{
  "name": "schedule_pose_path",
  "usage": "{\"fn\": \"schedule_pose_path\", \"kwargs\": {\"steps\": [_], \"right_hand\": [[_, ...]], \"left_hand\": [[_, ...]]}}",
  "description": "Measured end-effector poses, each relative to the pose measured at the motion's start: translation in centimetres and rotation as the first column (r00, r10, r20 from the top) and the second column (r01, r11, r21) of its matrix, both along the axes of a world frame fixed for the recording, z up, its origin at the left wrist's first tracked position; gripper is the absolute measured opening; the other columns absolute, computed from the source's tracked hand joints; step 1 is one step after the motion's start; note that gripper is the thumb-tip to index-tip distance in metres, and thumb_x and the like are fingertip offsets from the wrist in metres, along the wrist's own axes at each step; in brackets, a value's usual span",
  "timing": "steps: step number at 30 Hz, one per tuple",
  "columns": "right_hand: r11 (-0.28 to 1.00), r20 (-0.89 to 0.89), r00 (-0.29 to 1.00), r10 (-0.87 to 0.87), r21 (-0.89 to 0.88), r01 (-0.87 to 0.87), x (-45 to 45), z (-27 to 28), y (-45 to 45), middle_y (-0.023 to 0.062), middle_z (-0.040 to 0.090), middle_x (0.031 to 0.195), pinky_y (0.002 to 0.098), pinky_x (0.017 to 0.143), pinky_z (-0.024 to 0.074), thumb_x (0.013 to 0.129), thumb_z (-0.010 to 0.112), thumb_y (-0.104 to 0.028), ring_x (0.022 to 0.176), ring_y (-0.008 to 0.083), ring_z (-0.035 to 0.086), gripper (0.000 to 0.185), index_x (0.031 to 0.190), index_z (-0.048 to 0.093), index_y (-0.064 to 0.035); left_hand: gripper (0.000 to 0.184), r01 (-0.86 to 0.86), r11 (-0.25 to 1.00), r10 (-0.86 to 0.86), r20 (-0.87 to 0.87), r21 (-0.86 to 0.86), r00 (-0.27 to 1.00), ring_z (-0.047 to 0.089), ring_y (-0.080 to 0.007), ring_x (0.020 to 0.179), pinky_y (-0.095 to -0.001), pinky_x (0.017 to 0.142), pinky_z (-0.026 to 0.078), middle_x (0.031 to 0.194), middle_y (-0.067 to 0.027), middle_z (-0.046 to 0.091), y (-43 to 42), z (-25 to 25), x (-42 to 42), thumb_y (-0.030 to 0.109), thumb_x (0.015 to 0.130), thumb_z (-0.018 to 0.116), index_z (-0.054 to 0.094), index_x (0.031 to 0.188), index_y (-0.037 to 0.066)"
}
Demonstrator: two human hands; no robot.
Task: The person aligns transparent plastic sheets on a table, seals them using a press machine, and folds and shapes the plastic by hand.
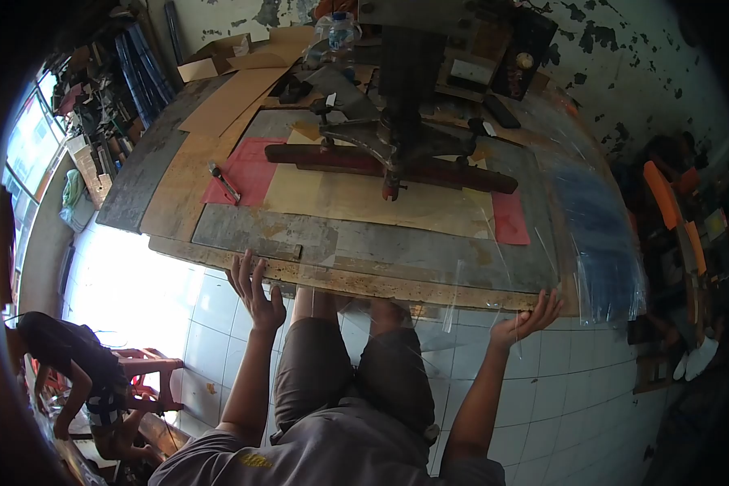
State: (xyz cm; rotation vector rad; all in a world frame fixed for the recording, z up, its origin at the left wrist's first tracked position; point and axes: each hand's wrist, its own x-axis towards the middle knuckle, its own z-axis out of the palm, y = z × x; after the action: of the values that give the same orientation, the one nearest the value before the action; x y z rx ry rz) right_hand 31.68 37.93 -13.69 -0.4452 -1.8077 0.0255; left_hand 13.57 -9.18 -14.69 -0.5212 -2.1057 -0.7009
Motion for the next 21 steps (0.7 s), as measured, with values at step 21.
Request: {"fn": "schedule_pose_path", "kwargs": {"steps": [21], "right_hand": [[0.991,-0.028,1.000,0.013,-0.134,-0.016,-0.2,-1.5,-0.4,0.0189,0.041,0.159,0.0643,0.124,0.0205,0.115,0.018,-0.047,0.156,0.0445,0.021,0.064,0.140,0.052,0.0007]], "left_hand": [[0.053,-0.007,0.997,0.019,-0.166,0.073,0.986,0.022,-0.0507,0.152,-0.0701,0.121,0.012,0.161,-0.0247,0.034,0.8,-3.9,-2.4,0.039,0.101,0.049,0.043,0.146,0.013]]}}
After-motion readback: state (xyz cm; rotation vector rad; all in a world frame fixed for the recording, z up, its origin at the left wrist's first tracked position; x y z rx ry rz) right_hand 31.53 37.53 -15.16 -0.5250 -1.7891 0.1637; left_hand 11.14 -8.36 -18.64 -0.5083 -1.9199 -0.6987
